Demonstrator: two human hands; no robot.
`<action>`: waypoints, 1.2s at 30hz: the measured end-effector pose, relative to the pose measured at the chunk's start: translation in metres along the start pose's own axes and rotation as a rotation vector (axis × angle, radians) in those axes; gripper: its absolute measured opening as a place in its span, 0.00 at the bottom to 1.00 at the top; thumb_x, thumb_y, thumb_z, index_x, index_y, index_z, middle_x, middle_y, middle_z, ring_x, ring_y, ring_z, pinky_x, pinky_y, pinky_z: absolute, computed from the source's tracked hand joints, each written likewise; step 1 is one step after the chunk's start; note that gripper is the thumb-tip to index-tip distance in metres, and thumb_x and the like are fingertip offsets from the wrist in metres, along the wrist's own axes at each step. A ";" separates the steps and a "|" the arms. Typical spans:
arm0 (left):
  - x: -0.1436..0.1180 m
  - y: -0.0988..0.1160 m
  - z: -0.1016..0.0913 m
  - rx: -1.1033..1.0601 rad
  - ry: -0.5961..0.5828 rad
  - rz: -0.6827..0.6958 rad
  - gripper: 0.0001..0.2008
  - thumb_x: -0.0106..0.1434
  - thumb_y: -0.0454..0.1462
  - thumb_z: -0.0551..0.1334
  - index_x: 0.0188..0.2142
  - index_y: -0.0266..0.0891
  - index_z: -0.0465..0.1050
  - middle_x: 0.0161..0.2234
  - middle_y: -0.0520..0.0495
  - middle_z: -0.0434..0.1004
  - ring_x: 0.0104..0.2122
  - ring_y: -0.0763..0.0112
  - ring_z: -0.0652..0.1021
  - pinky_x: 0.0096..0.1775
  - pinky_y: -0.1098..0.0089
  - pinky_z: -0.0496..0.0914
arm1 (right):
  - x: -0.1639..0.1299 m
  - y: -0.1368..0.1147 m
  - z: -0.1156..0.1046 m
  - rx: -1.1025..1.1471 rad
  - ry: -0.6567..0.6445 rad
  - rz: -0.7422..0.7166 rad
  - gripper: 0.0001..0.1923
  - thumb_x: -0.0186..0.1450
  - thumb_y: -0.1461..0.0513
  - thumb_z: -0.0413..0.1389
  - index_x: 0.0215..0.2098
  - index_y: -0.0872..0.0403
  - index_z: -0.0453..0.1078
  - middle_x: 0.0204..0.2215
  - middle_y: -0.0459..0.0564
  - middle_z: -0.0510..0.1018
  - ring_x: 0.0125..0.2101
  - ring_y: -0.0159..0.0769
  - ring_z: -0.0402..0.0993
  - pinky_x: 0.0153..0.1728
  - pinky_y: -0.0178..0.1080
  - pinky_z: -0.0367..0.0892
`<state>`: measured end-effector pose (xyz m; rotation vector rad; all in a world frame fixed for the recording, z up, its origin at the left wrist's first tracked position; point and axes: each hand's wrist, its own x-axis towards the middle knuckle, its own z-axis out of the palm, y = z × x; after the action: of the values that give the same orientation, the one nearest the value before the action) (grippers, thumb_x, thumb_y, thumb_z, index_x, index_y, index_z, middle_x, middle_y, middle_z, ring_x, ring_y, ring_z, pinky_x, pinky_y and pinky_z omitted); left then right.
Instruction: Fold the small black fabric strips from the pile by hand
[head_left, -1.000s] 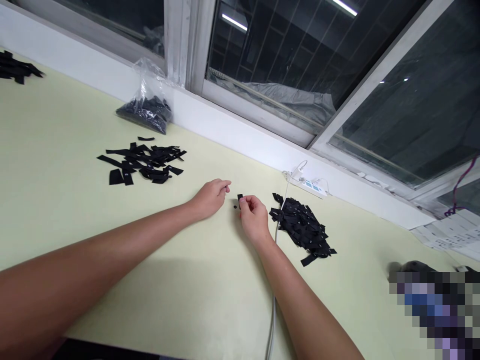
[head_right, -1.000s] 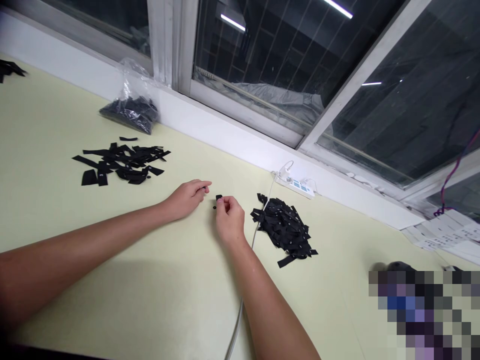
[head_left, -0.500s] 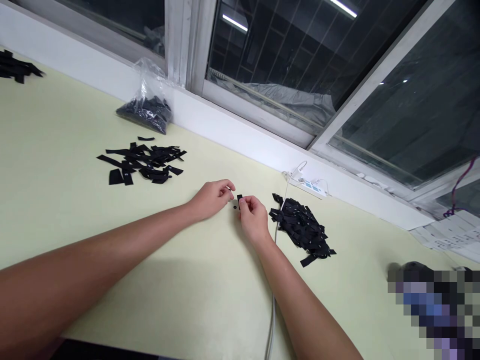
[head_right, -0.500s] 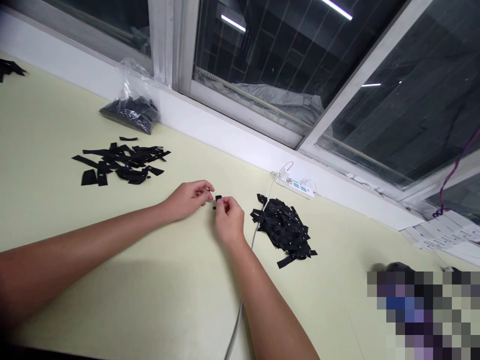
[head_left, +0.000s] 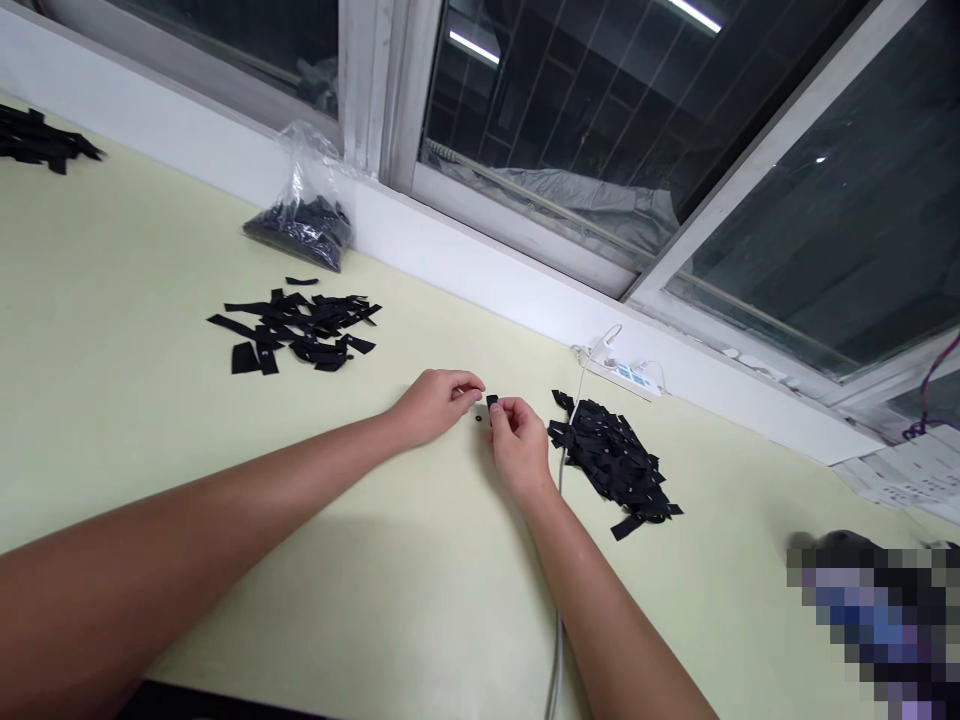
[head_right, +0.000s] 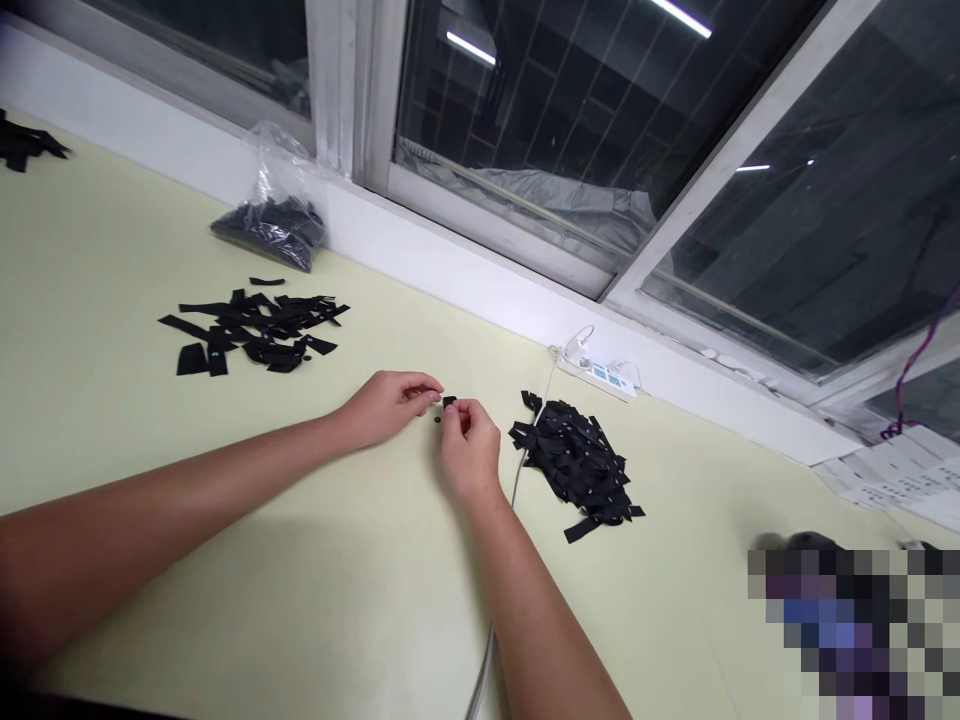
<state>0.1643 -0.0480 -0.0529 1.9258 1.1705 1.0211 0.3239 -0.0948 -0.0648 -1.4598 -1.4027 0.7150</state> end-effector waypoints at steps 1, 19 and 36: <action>0.000 -0.001 0.000 0.007 0.004 0.024 0.11 0.65 0.40 0.60 0.40 0.42 0.80 0.37 0.49 0.83 0.35 0.66 0.80 0.40 0.66 0.72 | -0.001 0.000 0.000 -0.001 0.001 0.002 0.15 0.65 0.50 0.53 0.36 0.52 0.71 0.27 0.45 0.75 0.26 0.34 0.68 0.29 0.36 0.62; -0.007 0.008 0.003 -0.117 0.067 0.079 0.07 0.62 0.39 0.62 0.37 0.41 0.77 0.35 0.50 0.81 0.35 0.67 0.78 0.38 0.67 0.72 | 0.002 -0.003 0.004 0.005 -0.030 -0.021 0.15 0.64 0.50 0.53 0.35 0.52 0.72 0.24 0.44 0.73 0.24 0.33 0.66 0.26 0.36 0.61; -0.010 0.015 0.001 -0.190 0.064 0.110 0.06 0.65 0.38 0.60 0.36 0.39 0.75 0.36 0.48 0.79 0.36 0.68 0.76 0.42 0.66 0.72 | -0.001 -0.008 0.003 0.277 -0.021 0.152 0.17 0.57 0.51 0.59 0.39 0.53 0.72 0.28 0.45 0.73 0.26 0.33 0.70 0.21 0.33 0.61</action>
<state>0.1681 -0.0628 -0.0435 1.8349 0.9730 1.2147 0.3174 -0.0964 -0.0589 -1.3504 -1.1636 0.9818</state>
